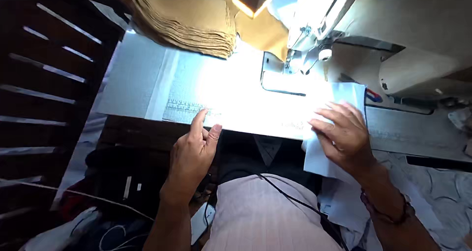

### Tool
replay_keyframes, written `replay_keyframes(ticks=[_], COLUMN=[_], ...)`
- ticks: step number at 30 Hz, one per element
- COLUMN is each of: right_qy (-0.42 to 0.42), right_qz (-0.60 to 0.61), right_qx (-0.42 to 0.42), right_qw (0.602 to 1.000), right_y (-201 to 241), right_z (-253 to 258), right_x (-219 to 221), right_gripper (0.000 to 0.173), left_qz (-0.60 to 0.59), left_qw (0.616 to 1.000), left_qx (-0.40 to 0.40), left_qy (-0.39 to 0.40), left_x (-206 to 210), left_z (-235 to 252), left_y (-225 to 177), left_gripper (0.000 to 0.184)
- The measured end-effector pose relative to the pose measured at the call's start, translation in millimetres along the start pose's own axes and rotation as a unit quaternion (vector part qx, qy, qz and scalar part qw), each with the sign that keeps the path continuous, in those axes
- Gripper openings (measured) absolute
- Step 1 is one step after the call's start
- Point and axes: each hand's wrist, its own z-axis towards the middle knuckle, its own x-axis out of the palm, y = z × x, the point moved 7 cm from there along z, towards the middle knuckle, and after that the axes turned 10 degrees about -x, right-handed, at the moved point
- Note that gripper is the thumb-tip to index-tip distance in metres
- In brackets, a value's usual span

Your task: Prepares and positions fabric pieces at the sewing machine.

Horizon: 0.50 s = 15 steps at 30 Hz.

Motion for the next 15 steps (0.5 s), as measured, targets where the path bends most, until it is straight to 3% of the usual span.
replay_keyframes(ticks=[4, 6, 9, 11, 13, 15], right_qy=[-0.029, -0.023, 0.042, 0.052, 0.046, 0.051], right_qz=[-0.037, -0.037, -0.046, -0.058, -0.063, -0.052], right_qx=[0.116, 0.151, 0.216, 0.232, 0.230, 0.221], right_qw=[0.992, 0.988, 0.974, 0.970, 0.970, 0.973], right_y=[-44, -56, -61, -56, -46, -42], right_z=[-37, -44, -46, -38, -25, -13], right_x=[0, -1, 15, 29, 38, 39], right_gripper=[0.023, 0.026, 0.028, 0.029, 0.030, 0.029], left_qz=[-0.010, -0.004, -0.080, -0.242, -0.370, -0.434], left_qw=[0.995, 0.979, 0.909, 0.862, 0.809, 0.764], left_qx=[0.046, 0.061, 0.028, 0.002, 0.016, 0.007], left_qy=[0.088, 0.195, 0.407, 0.446, 0.457, 0.477], left_x=[29, 55, 118, 151, 168, 174], left_z=[-12, -21, -41, -49, -54, -54], left_y=[-14, -32, -56, -75, -92, -97], left_gripper=[0.051, 0.046, 0.059, 0.070, 0.057, 0.027])
